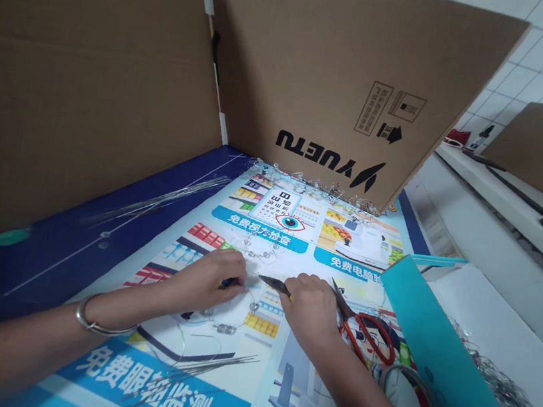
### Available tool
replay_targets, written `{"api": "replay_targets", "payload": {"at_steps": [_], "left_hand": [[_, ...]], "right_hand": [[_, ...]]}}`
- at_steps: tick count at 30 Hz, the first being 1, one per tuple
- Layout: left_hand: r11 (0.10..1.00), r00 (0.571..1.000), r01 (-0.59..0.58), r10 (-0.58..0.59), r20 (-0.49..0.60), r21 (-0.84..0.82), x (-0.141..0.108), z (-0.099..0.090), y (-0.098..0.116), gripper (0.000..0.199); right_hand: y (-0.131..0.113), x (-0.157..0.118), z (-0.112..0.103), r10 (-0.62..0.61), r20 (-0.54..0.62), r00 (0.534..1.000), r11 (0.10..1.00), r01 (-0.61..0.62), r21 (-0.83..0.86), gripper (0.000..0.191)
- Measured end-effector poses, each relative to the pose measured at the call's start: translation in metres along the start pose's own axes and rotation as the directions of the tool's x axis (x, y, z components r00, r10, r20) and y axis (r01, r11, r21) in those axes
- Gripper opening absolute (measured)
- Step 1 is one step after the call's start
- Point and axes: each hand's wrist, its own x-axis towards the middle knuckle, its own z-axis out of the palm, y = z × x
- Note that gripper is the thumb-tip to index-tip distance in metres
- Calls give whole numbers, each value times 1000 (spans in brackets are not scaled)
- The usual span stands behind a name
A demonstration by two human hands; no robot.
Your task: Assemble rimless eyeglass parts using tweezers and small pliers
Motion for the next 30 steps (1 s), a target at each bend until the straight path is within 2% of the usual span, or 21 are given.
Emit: {"api": "replay_targets", "payload": {"at_steps": [13, 17, 20, 23, 26, 28, 30], "left_hand": [[997, 997, 67, -65, -40, 45, 0, -3, 3, 11], [991, 991, 132, -133, -32, -37, -1, -2, 3, 11], [958, 980, 200, -200, 20, -205, -1, -3, 1, 12], [822, 953, 299, -281, 112, -484, 0, -6, 0, 14], [546, 924, 365, -312, 222, -754, 0, -9, 4, 16], [368, 910, 388, -301, 286, -845, -1, -12, 7, 16], [235, 895, 409, -289, 339, -881, -2, -14, 10, 15]], "right_hand": [[-2, -3, -6, -24, 29, 999, 999, 25, -30, 13], [-3, 0, -8, -26, 26, 999, 999, 27, -39, 14], [-5, 4, -13, -21, 9, 1000, 999, 21, -42, 14], [-6, 7, -19, -15, -16, 1000, 999, 14, -47, 15], [-7, 8, -26, -13, -33, 999, 999, 11, -52, 18], [-7, 8, -29, -12, -37, 999, 998, 10, -57, 20], [-8, 9, -33, -9, -36, 999, 998, 7, -61, 22]]}}
